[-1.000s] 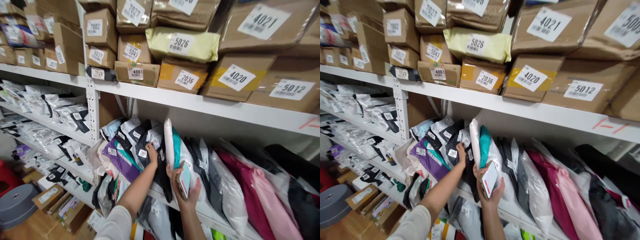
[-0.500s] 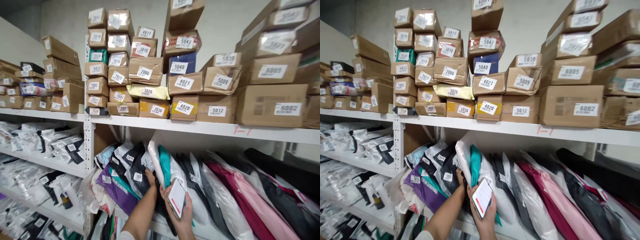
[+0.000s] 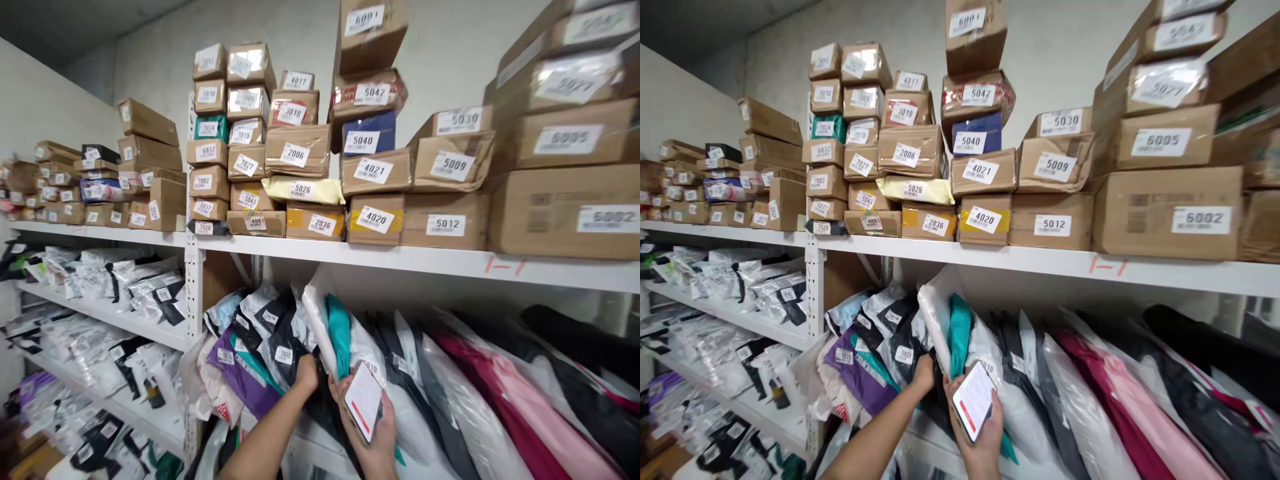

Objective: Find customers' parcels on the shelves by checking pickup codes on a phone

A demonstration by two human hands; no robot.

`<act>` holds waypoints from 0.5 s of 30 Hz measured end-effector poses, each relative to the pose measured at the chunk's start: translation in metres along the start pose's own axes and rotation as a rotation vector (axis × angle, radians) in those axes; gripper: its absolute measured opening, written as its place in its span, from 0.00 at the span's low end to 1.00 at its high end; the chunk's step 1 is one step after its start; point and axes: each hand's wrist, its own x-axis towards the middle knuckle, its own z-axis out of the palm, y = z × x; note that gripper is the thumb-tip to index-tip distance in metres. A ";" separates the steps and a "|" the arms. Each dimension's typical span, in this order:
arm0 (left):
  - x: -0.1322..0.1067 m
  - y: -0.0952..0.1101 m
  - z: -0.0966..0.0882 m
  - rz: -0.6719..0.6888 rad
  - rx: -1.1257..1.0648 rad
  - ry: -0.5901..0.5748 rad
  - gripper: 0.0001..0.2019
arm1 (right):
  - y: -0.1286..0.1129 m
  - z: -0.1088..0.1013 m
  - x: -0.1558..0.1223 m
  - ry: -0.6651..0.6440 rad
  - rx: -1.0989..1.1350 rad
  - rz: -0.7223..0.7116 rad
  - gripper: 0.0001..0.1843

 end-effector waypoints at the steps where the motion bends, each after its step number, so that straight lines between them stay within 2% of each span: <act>1: -0.002 -0.005 -0.006 -0.019 0.014 0.019 0.11 | 0.001 0.000 0.000 0.027 0.009 0.011 0.21; 3: -0.011 -0.015 -0.013 -0.052 0.024 0.074 0.09 | 0.003 0.000 -0.002 0.086 0.023 0.034 0.22; 5: -0.033 -0.024 -0.011 -0.059 0.002 0.152 0.11 | 0.004 0.000 -0.004 0.134 0.031 0.053 0.23; 8: -0.079 -0.033 0.010 0.006 -0.065 0.273 0.20 | 0.001 0.000 -0.005 0.202 0.076 0.082 0.23; 10: -0.105 -0.037 0.029 0.119 -0.158 0.303 0.27 | -0.001 -0.003 -0.005 0.246 0.108 0.094 0.24; 12: -0.116 -0.041 0.045 0.110 -0.244 0.285 0.34 | -0.004 -0.007 -0.005 0.264 0.101 0.098 0.25; 15: -0.113 -0.046 0.052 0.010 -0.312 0.250 0.33 | -0.007 -0.012 -0.005 0.234 0.027 0.122 0.27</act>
